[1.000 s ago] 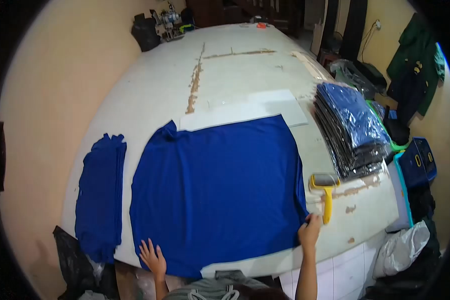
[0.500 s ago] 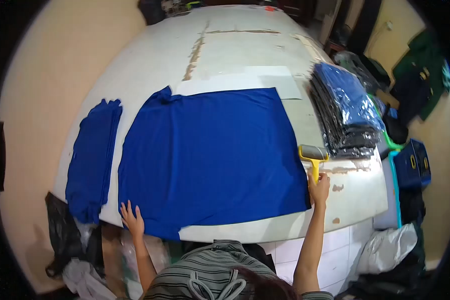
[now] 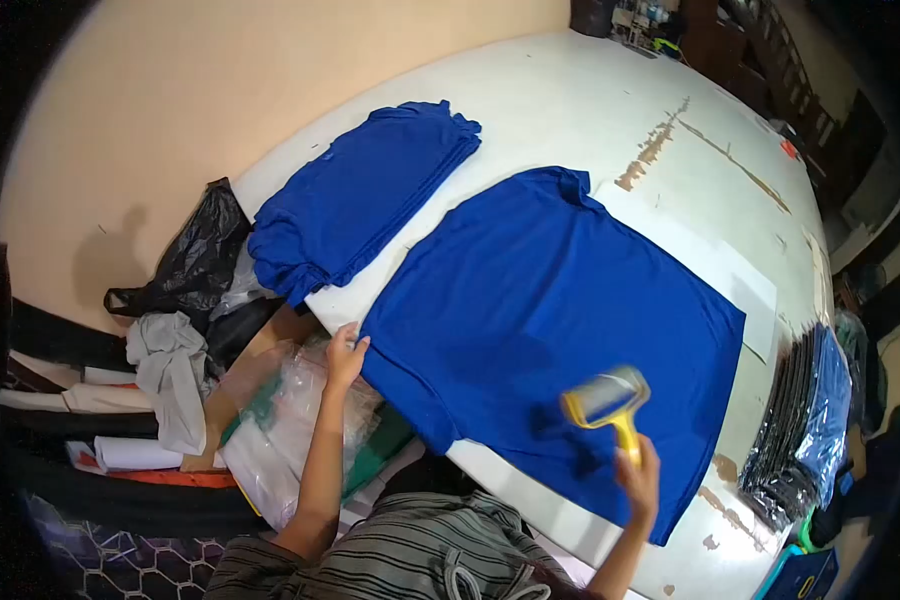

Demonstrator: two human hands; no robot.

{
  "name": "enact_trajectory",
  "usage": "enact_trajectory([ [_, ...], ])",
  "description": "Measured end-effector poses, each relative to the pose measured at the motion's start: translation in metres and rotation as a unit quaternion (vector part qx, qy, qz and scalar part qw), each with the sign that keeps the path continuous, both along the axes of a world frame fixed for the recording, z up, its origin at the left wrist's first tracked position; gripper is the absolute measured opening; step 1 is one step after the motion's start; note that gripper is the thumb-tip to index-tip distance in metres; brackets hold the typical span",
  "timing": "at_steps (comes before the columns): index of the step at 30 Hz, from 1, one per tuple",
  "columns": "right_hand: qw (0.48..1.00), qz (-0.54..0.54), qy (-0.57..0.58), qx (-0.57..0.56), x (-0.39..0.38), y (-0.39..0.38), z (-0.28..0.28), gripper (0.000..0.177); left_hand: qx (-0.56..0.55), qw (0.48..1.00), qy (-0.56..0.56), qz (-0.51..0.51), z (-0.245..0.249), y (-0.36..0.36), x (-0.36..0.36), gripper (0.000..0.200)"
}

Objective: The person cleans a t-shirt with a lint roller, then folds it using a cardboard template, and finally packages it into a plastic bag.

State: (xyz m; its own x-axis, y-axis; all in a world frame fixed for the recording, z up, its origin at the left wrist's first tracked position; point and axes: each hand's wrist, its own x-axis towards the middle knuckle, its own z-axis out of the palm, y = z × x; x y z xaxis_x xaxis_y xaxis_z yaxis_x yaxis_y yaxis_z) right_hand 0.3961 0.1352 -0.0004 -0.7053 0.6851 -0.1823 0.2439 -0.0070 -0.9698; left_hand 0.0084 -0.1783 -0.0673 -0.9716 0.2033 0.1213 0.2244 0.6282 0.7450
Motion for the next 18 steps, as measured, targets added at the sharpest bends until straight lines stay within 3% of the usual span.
enact_trajectory([
  [1,0.997,0.07,-0.023,-0.013,-0.037,-0.009,0.0,0.028,0.037,0.995,-0.087,-0.02,0.001,-0.004,-0.006,0.028],
  [6,0.962,0.262,-0.022,-0.07,-0.206,-0.048,-0.01,0.027,0.185,0.972,-0.11,-0.094,-0.023,-0.026,-0.027,0.025],
  [11,0.938,0.337,0.047,0.067,-0.335,-0.075,-0.03,0.032,0.188,0.95,-0.209,-0.134,-0.007,-0.042,-0.045,0.022],
  [14,0.933,0.357,0.005,0.04,-0.359,-0.083,-0.014,0.033,0.199,0.933,-0.25,-0.164,0.014,-0.04,-0.052,0.021],
  [17,0.927,0.353,-0.123,-0.019,-0.298,-0.043,0.011,0.032,0.134,0.975,-0.092,-0.153,0.085,-0.024,-0.063,0.023],
  [18,0.929,0.341,-0.145,-0.023,-0.265,-0.029,0.03,0.034,0.196,0.959,-0.097,-0.18,0.123,-0.02,-0.062,0.023],
])
